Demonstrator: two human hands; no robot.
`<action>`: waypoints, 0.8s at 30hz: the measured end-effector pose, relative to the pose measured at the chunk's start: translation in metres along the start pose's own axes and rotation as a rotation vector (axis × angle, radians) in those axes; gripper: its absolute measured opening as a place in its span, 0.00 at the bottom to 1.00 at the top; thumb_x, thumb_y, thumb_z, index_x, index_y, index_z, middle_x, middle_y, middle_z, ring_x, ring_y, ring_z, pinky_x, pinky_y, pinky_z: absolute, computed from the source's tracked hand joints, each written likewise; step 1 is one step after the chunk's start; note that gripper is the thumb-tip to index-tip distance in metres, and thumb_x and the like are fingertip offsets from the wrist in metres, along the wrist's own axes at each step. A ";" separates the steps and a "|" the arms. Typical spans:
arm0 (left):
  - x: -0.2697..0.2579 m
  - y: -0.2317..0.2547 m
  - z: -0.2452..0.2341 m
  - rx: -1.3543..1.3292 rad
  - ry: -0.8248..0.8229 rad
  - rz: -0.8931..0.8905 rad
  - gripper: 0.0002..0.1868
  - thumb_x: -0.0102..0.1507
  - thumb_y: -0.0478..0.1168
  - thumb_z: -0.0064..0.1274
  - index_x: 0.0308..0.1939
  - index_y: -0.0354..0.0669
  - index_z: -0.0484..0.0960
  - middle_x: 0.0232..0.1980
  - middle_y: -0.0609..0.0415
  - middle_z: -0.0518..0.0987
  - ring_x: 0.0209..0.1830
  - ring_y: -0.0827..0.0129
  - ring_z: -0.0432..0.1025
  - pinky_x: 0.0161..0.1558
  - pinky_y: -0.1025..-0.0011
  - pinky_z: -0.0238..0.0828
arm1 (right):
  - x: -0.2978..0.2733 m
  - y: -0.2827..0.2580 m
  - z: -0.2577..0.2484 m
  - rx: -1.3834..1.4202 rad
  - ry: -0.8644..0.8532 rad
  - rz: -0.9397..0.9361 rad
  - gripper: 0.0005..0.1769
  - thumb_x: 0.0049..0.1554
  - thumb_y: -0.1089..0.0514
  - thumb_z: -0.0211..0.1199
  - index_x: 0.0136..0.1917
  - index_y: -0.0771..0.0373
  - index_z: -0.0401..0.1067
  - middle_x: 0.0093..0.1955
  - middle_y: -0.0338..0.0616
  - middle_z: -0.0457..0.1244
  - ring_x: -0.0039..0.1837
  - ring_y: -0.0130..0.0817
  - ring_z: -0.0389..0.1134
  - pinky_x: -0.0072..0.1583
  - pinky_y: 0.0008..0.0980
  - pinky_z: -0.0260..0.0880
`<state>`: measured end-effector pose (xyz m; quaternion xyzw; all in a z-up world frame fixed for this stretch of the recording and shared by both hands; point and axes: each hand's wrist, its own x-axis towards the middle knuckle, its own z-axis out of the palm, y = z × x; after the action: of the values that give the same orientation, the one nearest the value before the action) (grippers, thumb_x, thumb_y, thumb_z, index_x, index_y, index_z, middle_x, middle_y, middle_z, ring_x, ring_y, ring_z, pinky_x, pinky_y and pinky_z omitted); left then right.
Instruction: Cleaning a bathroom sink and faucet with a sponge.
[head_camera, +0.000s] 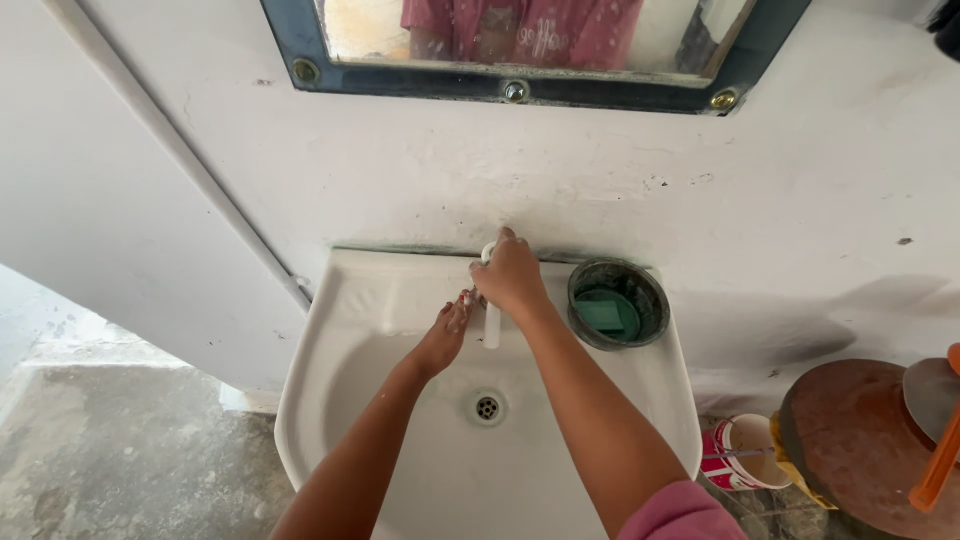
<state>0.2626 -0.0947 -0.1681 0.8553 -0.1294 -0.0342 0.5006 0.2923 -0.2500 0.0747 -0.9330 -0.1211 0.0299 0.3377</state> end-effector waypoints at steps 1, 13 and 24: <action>-0.004 0.021 -0.005 -0.004 -0.002 0.005 0.33 0.74 0.51 0.12 0.80 0.39 0.47 0.83 0.48 0.54 0.84 0.60 0.44 0.78 0.60 0.30 | -0.001 0.010 0.008 -0.005 0.004 0.002 0.39 0.55 0.52 0.64 0.71 0.78 0.56 0.66 0.72 0.59 0.65 0.63 0.66 0.64 0.47 0.69; -0.019 0.102 -0.028 -0.411 0.114 -0.237 0.45 0.70 0.67 0.07 0.78 0.45 0.60 0.83 0.50 0.55 0.85 0.59 0.44 0.79 0.61 0.34 | -0.085 0.028 0.068 0.015 0.179 -0.098 0.43 0.51 0.70 0.57 0.74 0.83 0.42 0.57 0.77 0.60 0.52 0.65 0.69 0.46 0.50 0.74; -0.018 0.085 -0.030 -0.462 0.083 -0.076 0.46 0.70 0.69 0.14 0.77 0.39 0.61 0.77 0.39 0.67 0.79 0.54 0.58 0.77 0.64 0.46 | -0.062 0.063 0.071 1.788 -0.584 0.286 0.14 0.63 0.45 0.56 0.45 0.56 0.67 0.25 0.36 0.54 0.23 0.26 0.49 0.28 0.27 0.49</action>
<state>0.2353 -0.1041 -0.0813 0.7228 -0.0651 -0.0467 0.6864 0.2353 -0.2672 -0.0217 -0.2908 -0.0178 0.3844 0.8760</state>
